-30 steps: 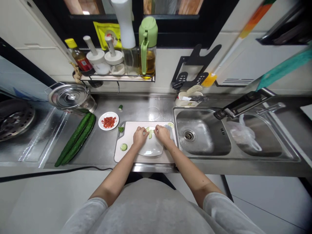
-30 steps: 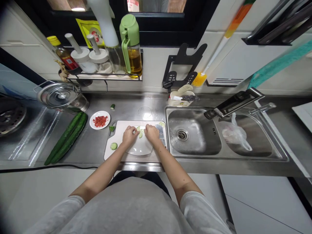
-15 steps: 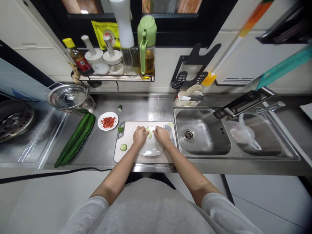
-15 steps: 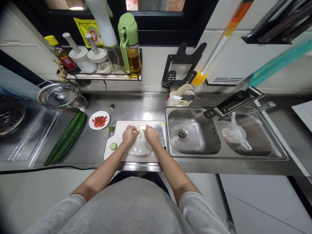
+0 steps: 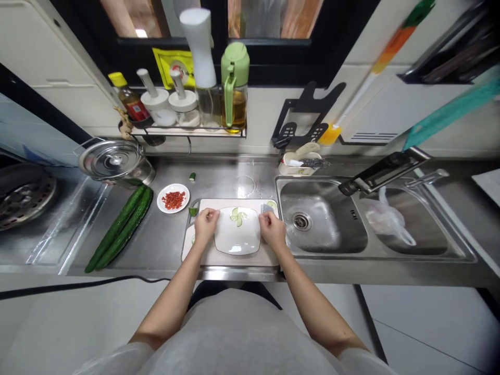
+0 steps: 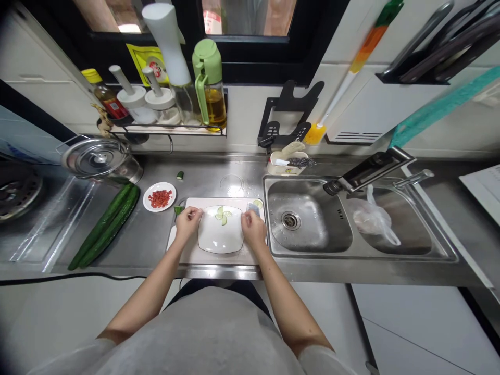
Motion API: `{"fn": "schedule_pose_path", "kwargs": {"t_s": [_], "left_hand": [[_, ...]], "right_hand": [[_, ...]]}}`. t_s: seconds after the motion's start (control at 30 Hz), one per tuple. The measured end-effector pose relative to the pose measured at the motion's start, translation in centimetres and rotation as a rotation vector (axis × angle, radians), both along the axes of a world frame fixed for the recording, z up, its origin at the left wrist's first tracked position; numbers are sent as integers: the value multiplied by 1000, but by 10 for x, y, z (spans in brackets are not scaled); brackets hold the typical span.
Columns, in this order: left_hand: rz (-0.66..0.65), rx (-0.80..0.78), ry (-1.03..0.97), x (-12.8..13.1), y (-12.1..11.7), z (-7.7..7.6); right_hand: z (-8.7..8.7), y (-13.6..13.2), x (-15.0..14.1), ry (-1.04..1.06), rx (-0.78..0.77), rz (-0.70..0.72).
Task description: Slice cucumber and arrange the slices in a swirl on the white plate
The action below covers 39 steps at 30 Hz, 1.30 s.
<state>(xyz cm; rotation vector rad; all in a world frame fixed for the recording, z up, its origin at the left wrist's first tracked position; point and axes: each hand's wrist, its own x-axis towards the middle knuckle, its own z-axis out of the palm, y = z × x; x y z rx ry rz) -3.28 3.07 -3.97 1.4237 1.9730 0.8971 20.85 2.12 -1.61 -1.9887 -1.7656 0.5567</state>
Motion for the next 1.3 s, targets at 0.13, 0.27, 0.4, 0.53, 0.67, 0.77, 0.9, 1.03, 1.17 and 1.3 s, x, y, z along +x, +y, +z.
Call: {"fn": "schedule_pose_path", "kwargs": {"t_s": [0.13,0.27,0.4,0.53,0.67,0.77,0.9,1.03,1.17,1.3], "left_hand": [[53,-22,-29,-31,-28,0],[76,-90,26,-51,-55,-7],[77,-134,133,-64,-73,-12],[91,-182,206,-75,-81,-11],[87,-220,235,-82,-84,-8],[56,-245,251,-83,-87,-8],[20,-265,272,-79,-92,-11],[8,-271,268,-75,-95,-13],[31,-303,301,-71,-94,-12],[45,-311,355,-66,-94,-13]], "right_hand": [[-4,-33,21,105,45,-42],[-8,-56,31,136,39,-55],[-6,-64,31,164,65,-64],[-2,-66,28,167,81,-55],[-1,-67,22,160,99,-26],[-1,-69,18,159,107,-1],[1,-69,15,161,123,24],[4,-69,14,156,120,30],[4,-70,12,151,120,47],[3,-71,9,170,125,66]]}}
